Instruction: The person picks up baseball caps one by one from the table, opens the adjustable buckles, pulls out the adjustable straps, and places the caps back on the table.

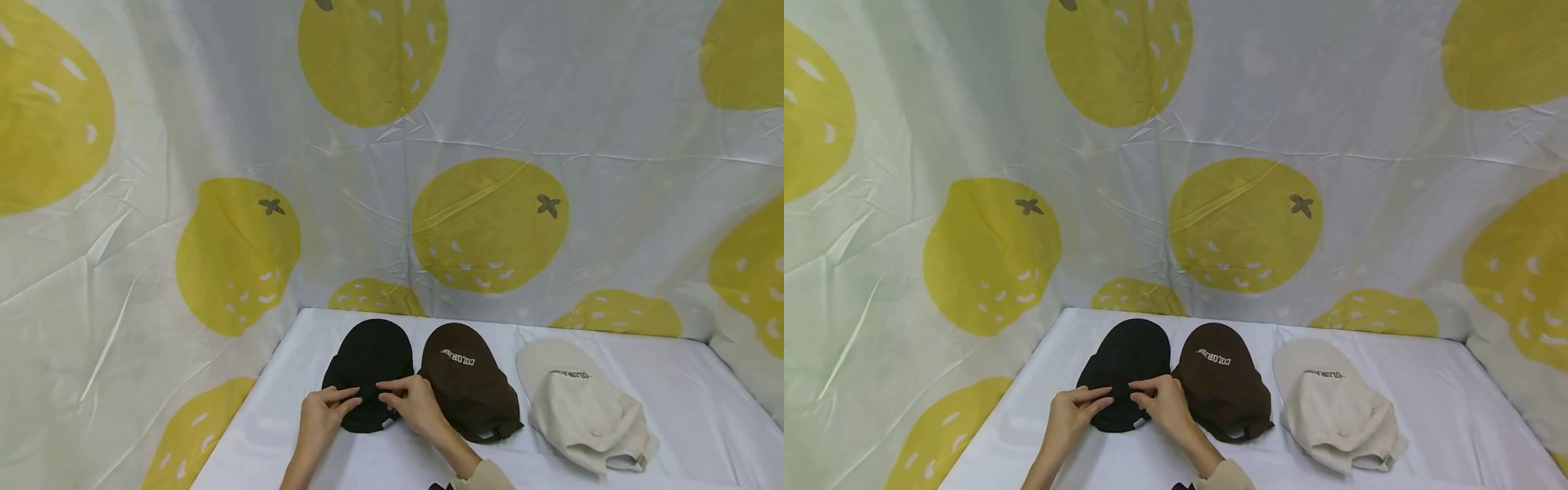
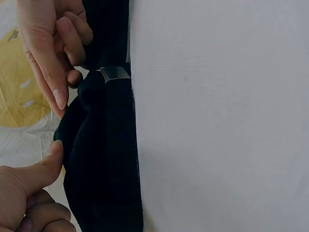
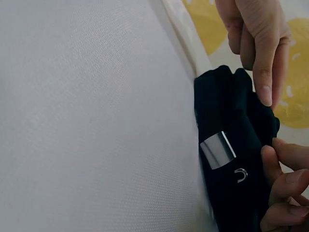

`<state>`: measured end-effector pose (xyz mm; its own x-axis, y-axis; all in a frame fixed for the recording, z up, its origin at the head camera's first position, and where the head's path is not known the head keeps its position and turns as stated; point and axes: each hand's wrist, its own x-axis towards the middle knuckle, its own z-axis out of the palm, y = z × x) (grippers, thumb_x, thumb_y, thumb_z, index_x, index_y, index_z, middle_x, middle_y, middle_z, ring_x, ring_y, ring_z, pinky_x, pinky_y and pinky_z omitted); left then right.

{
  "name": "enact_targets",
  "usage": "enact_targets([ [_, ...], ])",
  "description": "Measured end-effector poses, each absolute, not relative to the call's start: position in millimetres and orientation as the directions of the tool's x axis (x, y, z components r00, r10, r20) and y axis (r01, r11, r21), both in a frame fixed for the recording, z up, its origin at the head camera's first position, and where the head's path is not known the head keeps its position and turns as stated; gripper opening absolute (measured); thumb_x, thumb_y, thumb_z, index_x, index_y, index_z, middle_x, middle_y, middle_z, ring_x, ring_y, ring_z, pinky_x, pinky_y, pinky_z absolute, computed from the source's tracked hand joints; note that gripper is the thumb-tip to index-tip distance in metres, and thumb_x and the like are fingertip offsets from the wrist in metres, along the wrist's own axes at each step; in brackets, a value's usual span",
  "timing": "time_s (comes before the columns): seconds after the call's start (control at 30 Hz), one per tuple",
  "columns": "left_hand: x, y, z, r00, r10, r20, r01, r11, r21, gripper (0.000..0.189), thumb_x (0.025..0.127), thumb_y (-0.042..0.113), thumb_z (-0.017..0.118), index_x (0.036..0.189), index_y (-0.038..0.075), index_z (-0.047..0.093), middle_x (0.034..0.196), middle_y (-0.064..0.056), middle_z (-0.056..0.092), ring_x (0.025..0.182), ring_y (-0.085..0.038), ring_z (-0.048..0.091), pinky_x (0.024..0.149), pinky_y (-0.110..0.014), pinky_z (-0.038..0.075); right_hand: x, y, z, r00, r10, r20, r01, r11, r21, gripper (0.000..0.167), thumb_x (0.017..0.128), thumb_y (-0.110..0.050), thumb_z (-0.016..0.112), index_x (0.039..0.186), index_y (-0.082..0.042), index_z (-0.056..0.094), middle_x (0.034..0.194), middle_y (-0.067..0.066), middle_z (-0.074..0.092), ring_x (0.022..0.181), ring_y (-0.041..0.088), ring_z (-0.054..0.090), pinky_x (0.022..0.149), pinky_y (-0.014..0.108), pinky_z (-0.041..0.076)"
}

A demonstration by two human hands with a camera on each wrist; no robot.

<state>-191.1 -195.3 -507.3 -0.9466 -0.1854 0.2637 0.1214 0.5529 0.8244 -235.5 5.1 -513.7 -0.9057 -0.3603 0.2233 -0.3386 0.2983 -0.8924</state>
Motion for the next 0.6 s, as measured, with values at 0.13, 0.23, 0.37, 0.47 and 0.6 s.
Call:
enact_targets([
  [0.13, -191.2, -194.0, -508.5, -0.942, -0.194, 0.273, 0.127, 0.549, 0.826, 0.019, 0.075, 0.007, 0.089, 0.093, 0.006, 0.085, 0.057, 0.001, 0.047, 0.05, -0.001, 0.033, 0.049, -0.016, 0.029, -236.9, 2.5, -516.3, -0.91, -0.347, 0.225, -0.336, 0.303, -0.892, 0.018, 0.091, -0.01, 0.079, 0.108, -0.007, 0.082, 0.068, 0.005, 0.074, 0.06, 0.007, 0.066, 0.051, 0.016, 0.044],
  [0.23, -191.2, -192.8, -512.5, -0.925, -0.198, 0.323, 0.166, 0.554, 0.815, 0.019, 0.072, 0.004, 0.09, 0.09, 0.005, 0.085, 0.057, 0.002, 0.048, 0.05, 0.001, 0.033, 0.048, -0.015, 0.029, -236.3, 0.2, -517.7, -0.905, -0.351, 0.239, -0.348, 0.291, -0.891, 0.017, 0.089, -0.01, 0.08, 0.106, -0.007, 0.083, 0.068, 0.005, 0.074, 0.06, 0.006, 0.065, 0.052, 0.016, 0.046],
  [0.37, -191.4, -191.3, -517.8, -0.89, -0.214, 0.404, 0.22, 0.574, 0.789, 0.016, 0.07, 0.0, 0.09, 0.084, 0.004, 0.084, 0.057, 0.004, 0.051, 0.051, 0.003, 0.035, 0.046, -0.015, 0.031, -235.6, -3.2, -517.6, -0.907, -0.345, 0.241, -0.35, 0.298, -0.888, 0.016, 0.089, -0.01, 0.08, 0.105, -0.007, 0.083, 0.068, 0.004, 0.075, 0.059, 0.003, 0.064, 0.052, 0.016, 0.046],
  [0.47, -191.9, -190.2, -518.3, -0.881, -0.23, 0.414, 0.221, 0.574, 0.789, 0.013, 0.07, -0.002, 0.09, 0.081, 0.003, 0.084, 0.058, 0.003, 0.053, 0.051, 0.004, 0.036, 0.046, -0.015, 0.033, -235.6, -4.8, -518.1, -0.913, -0.334, 0.236, -0.344, 0.315, -0.885, 0.015, 0.089, -0.01, 0.081, 0.104, -0.008, 0.084, 0.068, 0.003, 0.074, 0.058, 0.001, 0.063, 0.05, 0.017, 0.045],
  [0.6, -192.6, -189.3, -516.7, -0.886, -0.231, 0.401, 0.213, 0.566, 0.797, 0.011, 0.071, -0.003, 0.089, 0.078, 0.003, 0.083, 0.058, 0.003, 0.054, 0.051, 0.004, 0.037, 0.047, -0.014, 0.033, -236.4, -5.5, -518.8, -0.919, -0.31, 0.244, -0.344, 0.326, -0.881, 0.012, 0.089, -0.011, 0.081, 0.101, -0.009, 0.084, 0.067, 0.002, 0.073, 0.057, -0.001, 0.058, 0.049, 0.016, 0.043],
])
